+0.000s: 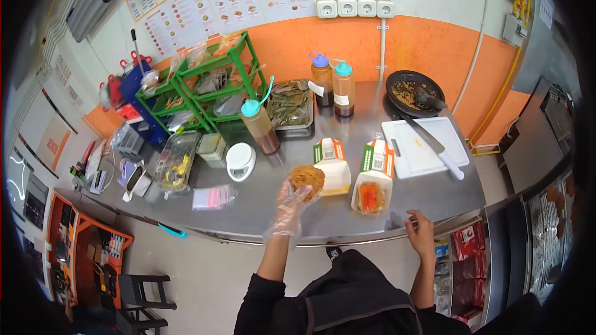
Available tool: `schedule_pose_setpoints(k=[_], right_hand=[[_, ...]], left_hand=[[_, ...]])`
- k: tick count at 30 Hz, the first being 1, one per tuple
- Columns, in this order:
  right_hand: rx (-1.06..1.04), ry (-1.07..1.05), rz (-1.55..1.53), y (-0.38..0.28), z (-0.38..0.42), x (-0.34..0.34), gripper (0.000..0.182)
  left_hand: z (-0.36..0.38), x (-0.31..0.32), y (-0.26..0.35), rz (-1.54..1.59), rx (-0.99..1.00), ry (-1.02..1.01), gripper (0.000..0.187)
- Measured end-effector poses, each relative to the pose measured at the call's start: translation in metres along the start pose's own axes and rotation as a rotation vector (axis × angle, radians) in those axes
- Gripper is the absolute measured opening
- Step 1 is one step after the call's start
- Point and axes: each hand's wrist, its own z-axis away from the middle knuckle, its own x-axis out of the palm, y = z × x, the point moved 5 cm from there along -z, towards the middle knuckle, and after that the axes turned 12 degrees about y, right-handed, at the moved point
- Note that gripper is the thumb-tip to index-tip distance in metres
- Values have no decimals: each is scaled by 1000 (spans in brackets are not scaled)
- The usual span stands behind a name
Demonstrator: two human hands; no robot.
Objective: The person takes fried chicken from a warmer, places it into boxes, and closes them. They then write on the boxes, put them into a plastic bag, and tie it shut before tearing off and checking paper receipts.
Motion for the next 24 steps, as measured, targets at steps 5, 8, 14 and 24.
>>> schedule_pose_setpoints(k=[5,8,14,24], right_hand=[[82,33,-36,-14,-69,9,21],[70,13,-23,-14,-98,19,21],[119,-36,-21,-5,-124,40,21],[106,-205,-1,-13,-134,73,24]], left_hand=[[-72,24,-32,-217,150,-62,41],[-88,24,-55,-415,218,-166,36],[-61,37,-58,-1108,771,-194,46],[-60,18,-45,-1106,630,-295,36]])
